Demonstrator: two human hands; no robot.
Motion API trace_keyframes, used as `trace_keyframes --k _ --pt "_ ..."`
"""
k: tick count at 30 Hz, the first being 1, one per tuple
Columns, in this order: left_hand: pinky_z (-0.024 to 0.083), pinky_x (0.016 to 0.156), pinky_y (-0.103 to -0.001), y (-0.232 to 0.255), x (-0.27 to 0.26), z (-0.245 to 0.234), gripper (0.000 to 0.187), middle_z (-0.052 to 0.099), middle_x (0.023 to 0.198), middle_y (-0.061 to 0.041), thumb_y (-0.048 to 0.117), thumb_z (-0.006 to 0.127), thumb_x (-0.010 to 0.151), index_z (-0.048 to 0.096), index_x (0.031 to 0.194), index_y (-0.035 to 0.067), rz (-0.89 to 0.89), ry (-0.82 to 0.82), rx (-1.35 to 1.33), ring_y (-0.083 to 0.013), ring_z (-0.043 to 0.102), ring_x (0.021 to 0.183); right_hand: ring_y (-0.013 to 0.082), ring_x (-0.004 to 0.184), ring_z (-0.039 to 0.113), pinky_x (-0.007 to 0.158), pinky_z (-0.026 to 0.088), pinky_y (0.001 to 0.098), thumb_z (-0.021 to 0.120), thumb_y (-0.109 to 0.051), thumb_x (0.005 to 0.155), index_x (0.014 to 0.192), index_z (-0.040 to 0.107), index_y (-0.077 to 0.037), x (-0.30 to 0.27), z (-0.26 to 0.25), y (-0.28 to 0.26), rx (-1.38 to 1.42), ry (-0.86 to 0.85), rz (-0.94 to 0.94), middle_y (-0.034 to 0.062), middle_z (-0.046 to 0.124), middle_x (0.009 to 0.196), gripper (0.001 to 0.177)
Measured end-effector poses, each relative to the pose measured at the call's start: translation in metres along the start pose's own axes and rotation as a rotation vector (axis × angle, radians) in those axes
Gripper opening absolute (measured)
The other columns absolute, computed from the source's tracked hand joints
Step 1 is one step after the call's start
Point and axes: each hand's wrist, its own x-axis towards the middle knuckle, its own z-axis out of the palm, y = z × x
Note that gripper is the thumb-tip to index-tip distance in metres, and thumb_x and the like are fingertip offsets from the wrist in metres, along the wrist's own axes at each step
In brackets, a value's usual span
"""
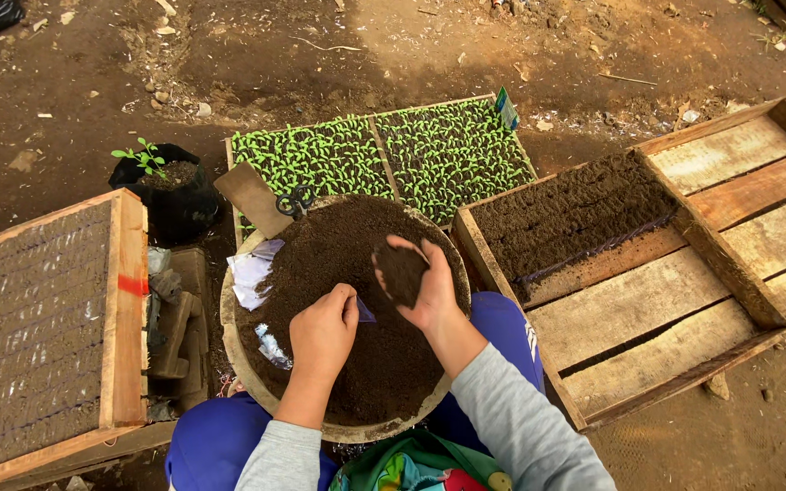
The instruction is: The person sits on the ground and repeatedly scoops soil from a round container, wraps seeds in the soil, and places the soil balls into a wooden tray. The person also handles a small packet of seeds and places the wrapped seeds into rows within the tray.
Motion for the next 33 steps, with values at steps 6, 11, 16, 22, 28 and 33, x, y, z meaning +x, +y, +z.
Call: trace_keyframes --k 6,11,16,22,28,33 --pt "0.052 0.05 -0.03 0.004 0.004 0.012 0.007 0.068 0.063 -0.003 0.015 0.063 0.088 0.07 0.091 0.018 0.025 0.067 0.021 -0.0194 0.066 0.054 0.0302 0.084 0.068 0.069 0.058 0.0361 0.042 -0.034 0.098 0.106 0.072 -0.003 -0.01 0.051 0.013 -0.156 -0.196 -0.149 0.0292 0.067 0.103 0.043" --pt "0.052 0.05 -0.03 -0.005 0.004 0.029 0.013 0.068 0.063 -0.005 0.012 0.072 0.073 0.072 0.086 0.011 0.01 0.093 0.03 -0.0216 0.068 0.057 0.0493 0.145 0.014 0.116 0.009 0.0617 0.039 -0.029 0.104 0.107 0.067 -0.007 -0.04 0.078 0.02 -0.738 -0.149 -0.375 0.0285 0.04 0.141 0.036" --pt "0.053 0.051 -0.029 -0.003 0.003 0.031 0.014 0.068 0.062 -0.006 0.009 0.071 0.074 0.073 0.088 0.01 -0.024 0.08 -0.009 -0.0222 0.067 0.056 0.0287 0.113 0.05 0.106 0.033 0.0472 0.05 -0.021 0.102 0.087 0.063 -0.008 -0.004 0.046 0.029 -0.724 -0.207 -0.507 0.0161 0.059 0.1 0.024" --pt "0.054 0.051 -0.035 -0.01 0.006 0.032 0.021 0.069 0.064 -0.009 0.007 0.071 0.071 0.073 0.092 0.007 -0.08 0.055 -0.029 -0.0271 0.068 0.058 0.0129 0.084 0.054 0.081 0.045 0.0305 0.055 -0.011 0.097 0.084 0.063 -0.006 0.002 0.034 0.034 -0.739 -0.301 -0.641 0.0075 0.062 0.078 0.016" --pt "0.052 0.052 -0.03 -0.011 0.004 0.03 0.018 0.069 0.063 -0.004 0.011 0.066 0.081 0.074 0.096 0.016 -0.087 0.045 -0.024 -0.0221 0.068 0.056 0.0388 0.116 0.053 0.098 0.04 0.048 0.06 -0.015 0.09 0.118 0.064 -0.005 0.038 -0.028 0.02 -1.414 -0.158 -0.837 0.0195 0.062 0.115 0.03" --pt "0.051 0.05 -0.028 -0.012 -0.001 0.032 0.015 0.068 0.061 -0.002 0.013 0.067 0.081 0.074 0.093 0.018 -0.09 0.031 0.058 -0.0197 0.067 0.054 0.0354 0.126 0.049 0.108 0.038 0.0471 0.058 -0.024 0.094 0.131 0.06 -0.011 0.017 -0.052 0.033 -1.736 -0.142 -0.57 0.0136 0.059 0.125 0.04"
